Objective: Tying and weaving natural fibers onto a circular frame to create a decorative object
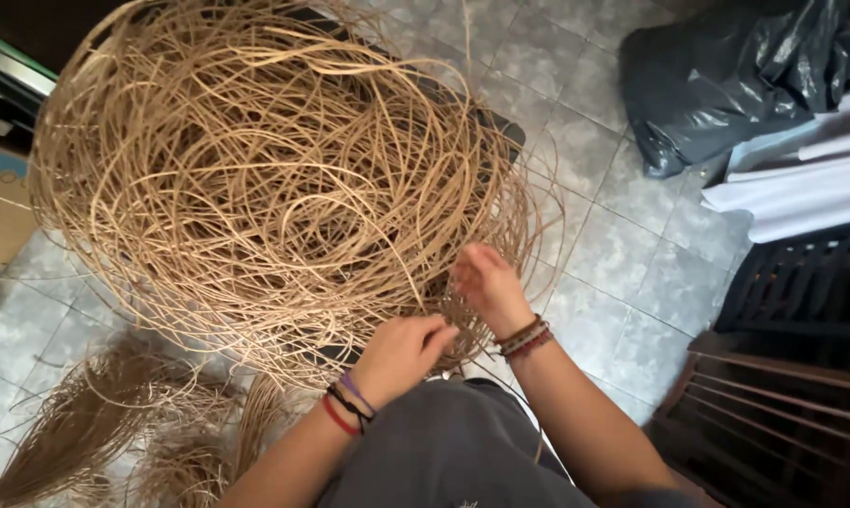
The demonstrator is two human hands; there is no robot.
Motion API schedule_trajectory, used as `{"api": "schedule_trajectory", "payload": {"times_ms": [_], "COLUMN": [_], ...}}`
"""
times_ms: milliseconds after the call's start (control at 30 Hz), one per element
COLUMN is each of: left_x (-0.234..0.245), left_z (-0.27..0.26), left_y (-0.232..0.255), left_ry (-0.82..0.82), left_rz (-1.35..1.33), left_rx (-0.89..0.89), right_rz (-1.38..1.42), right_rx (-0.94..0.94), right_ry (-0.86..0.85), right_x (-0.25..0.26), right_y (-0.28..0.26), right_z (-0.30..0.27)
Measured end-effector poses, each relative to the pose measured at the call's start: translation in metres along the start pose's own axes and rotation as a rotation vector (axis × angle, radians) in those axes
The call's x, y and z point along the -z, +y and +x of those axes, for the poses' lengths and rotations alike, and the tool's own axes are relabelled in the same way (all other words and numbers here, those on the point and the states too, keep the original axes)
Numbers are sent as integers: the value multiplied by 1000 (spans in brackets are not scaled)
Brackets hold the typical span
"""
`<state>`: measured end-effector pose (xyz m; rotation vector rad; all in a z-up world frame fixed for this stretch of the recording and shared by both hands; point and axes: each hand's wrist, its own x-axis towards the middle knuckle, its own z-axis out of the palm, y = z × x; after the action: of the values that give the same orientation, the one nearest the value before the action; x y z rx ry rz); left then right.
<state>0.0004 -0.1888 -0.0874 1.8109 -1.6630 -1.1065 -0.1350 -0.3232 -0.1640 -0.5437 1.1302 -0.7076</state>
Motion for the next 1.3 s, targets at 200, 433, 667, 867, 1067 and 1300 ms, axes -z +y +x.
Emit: {"api": "schedule_trajectory", "payload": {"times_ms": [200, 433, 667, 867, 1067, 1300], "left_x": [11, 4, 46, 77, 59, 38], "left_z": [8, 37, 65, 26, -1, -9], "left_y": [40, 42, 41, 54, 31, 9], "left_ry": [-77, -42, -24, -67, -143, -142], "left_rz": [-870, -1413, -1698, -817, -99, 132], "left_rx": [280, 167, 12, -38, -100, -137], "right_rz": [83, -452, -1248, -706, -414, -380], "right_rx": [233, 586, 606, 379, 7, 1], "right_ry": [-136, -241, -490, -562, -628, -621], "right_x": [-10, 33, 13, -8, -48, -97], "right_y": [-25, -64, -88, -83, -57, -75], "right_z": [-56, -113, -159, -128, -82, -101]}}
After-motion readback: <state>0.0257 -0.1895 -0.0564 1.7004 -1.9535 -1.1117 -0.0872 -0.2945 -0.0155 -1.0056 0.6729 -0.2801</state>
